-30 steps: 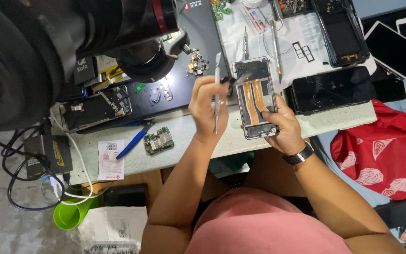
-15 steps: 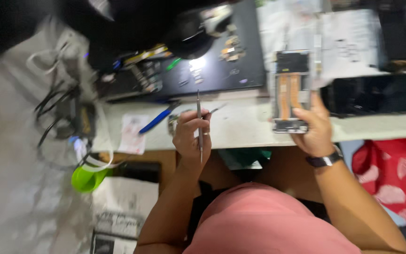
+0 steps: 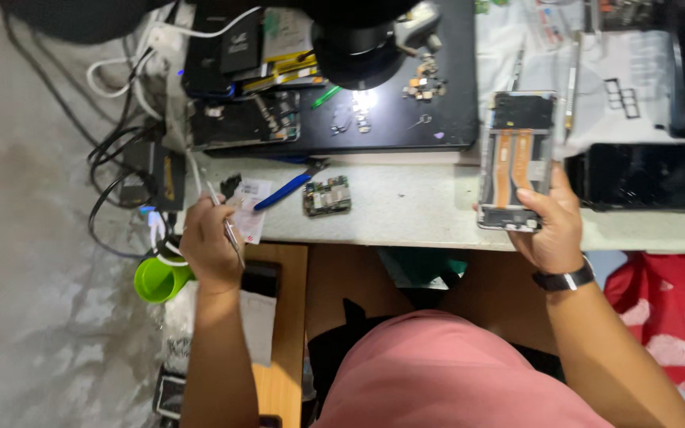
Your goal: The person uses a metal spudger to pry and separate the screen assembly from the frame of a disassembled smartphone. They carefully work along the edges to release the adhesive and lift the display, revealing the internal components.
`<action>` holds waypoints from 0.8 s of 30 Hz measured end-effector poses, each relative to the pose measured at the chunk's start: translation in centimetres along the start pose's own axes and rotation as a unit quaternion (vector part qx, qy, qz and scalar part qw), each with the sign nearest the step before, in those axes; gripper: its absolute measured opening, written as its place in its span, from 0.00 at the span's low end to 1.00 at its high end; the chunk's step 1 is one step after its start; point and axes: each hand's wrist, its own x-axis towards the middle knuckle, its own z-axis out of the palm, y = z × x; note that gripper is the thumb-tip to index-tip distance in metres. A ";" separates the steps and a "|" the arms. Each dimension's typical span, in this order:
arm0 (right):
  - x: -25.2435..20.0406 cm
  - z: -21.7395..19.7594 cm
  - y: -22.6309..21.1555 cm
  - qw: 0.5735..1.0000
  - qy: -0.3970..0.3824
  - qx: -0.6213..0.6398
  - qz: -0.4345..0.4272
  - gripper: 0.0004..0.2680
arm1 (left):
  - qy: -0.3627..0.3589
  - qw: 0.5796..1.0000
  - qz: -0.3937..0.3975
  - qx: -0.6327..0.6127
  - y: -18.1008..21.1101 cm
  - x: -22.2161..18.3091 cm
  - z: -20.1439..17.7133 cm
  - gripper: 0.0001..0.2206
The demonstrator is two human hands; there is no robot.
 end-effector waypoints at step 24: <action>0.0 -1.8 0.1 0.998 -0.026 0.059 0.015 0.22 | -0.053 0.977 0.007 -0.205 10.4 3.6 5.7 0.10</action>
